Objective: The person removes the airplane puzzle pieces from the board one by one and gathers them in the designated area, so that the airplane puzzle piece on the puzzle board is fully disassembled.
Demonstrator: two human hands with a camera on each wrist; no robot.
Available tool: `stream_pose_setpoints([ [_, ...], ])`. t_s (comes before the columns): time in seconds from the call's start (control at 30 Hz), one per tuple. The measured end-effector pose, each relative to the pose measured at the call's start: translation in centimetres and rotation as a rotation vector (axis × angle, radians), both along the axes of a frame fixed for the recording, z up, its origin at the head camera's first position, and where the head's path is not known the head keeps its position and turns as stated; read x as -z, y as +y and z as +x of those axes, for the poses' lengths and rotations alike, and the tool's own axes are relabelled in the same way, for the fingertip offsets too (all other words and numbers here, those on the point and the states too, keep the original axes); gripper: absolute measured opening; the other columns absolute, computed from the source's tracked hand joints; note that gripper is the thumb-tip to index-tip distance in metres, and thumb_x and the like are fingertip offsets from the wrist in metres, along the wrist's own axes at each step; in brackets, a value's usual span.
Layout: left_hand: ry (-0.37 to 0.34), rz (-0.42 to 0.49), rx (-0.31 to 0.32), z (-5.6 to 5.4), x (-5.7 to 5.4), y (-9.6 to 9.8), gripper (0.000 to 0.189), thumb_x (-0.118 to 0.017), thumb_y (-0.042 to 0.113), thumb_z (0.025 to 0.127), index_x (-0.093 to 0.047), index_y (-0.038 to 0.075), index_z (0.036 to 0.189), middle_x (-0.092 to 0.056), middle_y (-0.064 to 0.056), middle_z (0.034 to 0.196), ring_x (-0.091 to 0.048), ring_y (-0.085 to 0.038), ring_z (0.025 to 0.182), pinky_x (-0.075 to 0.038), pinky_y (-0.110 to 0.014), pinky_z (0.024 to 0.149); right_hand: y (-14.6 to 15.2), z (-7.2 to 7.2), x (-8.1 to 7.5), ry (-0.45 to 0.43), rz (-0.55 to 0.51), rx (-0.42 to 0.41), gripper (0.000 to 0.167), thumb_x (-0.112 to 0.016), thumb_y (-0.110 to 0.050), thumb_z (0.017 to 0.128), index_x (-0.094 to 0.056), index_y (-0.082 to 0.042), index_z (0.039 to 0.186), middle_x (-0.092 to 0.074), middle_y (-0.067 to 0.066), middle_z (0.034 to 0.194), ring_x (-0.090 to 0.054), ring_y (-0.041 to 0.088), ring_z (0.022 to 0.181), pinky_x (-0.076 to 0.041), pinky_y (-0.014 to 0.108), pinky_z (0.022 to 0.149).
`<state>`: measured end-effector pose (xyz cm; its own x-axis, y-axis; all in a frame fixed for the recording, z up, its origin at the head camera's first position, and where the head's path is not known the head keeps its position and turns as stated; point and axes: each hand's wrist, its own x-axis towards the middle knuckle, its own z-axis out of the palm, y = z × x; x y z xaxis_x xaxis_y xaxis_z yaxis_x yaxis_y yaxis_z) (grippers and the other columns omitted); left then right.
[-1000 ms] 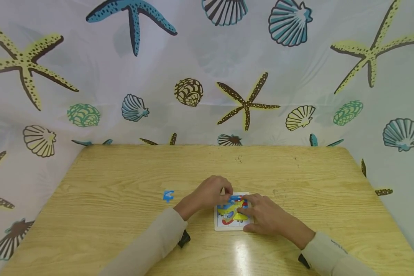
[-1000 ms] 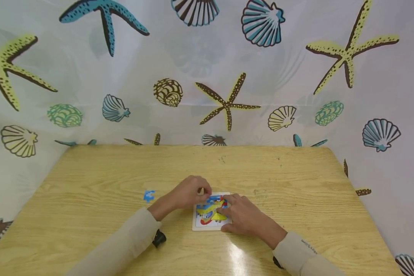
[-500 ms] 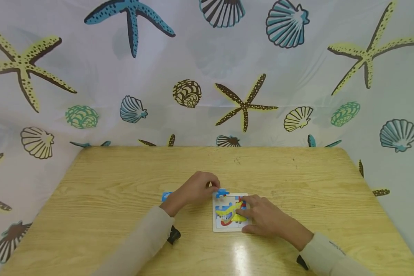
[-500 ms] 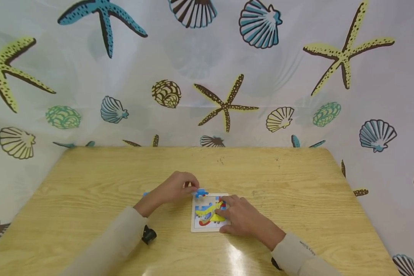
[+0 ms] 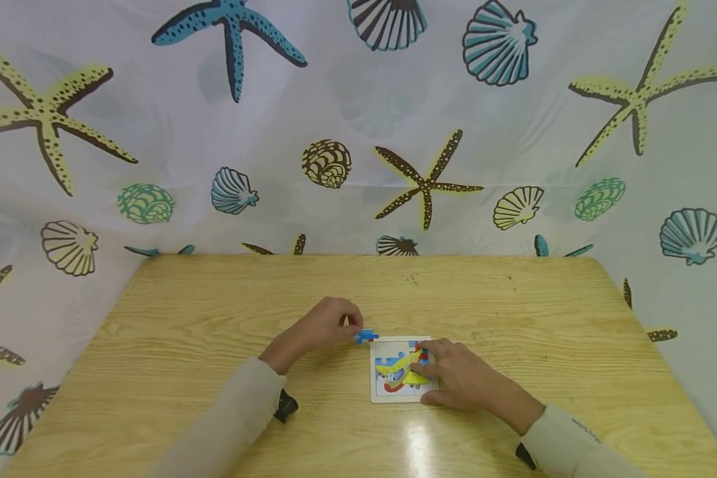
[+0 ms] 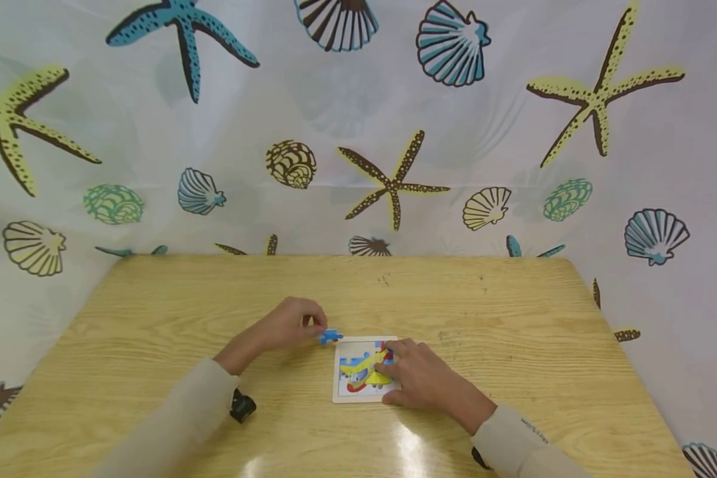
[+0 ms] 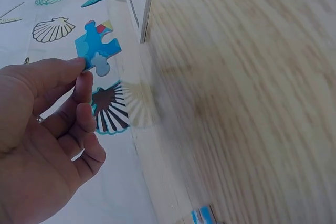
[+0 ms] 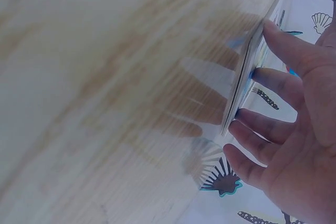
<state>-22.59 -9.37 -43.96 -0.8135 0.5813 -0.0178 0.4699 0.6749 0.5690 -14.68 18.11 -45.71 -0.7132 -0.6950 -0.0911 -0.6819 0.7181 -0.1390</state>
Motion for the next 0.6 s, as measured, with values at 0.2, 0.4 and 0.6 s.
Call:
stream_pose_setpoints([
  [0.2, -0.041, 0.011, -0.043, -0.1, 0.0, -1.3, 0.008, -0.064, 0.012, 0.09, -0.069, 0.015, 0.084, -0.063, 0.004, 0.079, -0.049, -0.01, 0.069, -0.043, -0.024, 0.063, 0.0, 0.1, 0.0, 0.004, 0.002, 0.002, 0.054, -0.063, -0.051, 0.085, -0.061, -0.018, 0.128, -0.047, 0.017, 0.14, -0.047, 0.035, 0.126, -0.043, 0.05, 0.096],
  [0.4, -0.061, 0.034, -0.042, 0.0, -0.4, -2.4, 0.01, -0.062, 0.009, 0.09, -0.07, 0.013, 0.084, -0.063, 0.003, 0.08, -0.048, -0.011, 0.069, -0.042, -0.025, 0.063, 0.0, 0.1, 0.0, 0.018, -0.004, -0.009, 0.054, -0.063, -0.05, 0.085, -0.061, -0.017, 0.128, -0.048, 0.018, 0.139, -0.047, 0.036, 0.125, -0.043, 0.051, 0.095],
  [0.6, -0.031, 0.04, -0.012, -0.2, -0.2, -3.3, 0.01, -0.062, 0.008, 0.09, -0.07, 0.011, 0.084, -0.064, 0.002, 0.08, -0.047, -0.01, 0.068, -0.042, -0.023, 0.062, 0.0, 0.1, -0.1, 0.02, -0.007, -0.01, 0.054, -0.063, -0.05, 0.085, -0.061, -0.017, 0.128, -0.048, 0.019, 0.139, -0.048, 0.037, 0.125, -0.044, 0.051, 0.095],
])
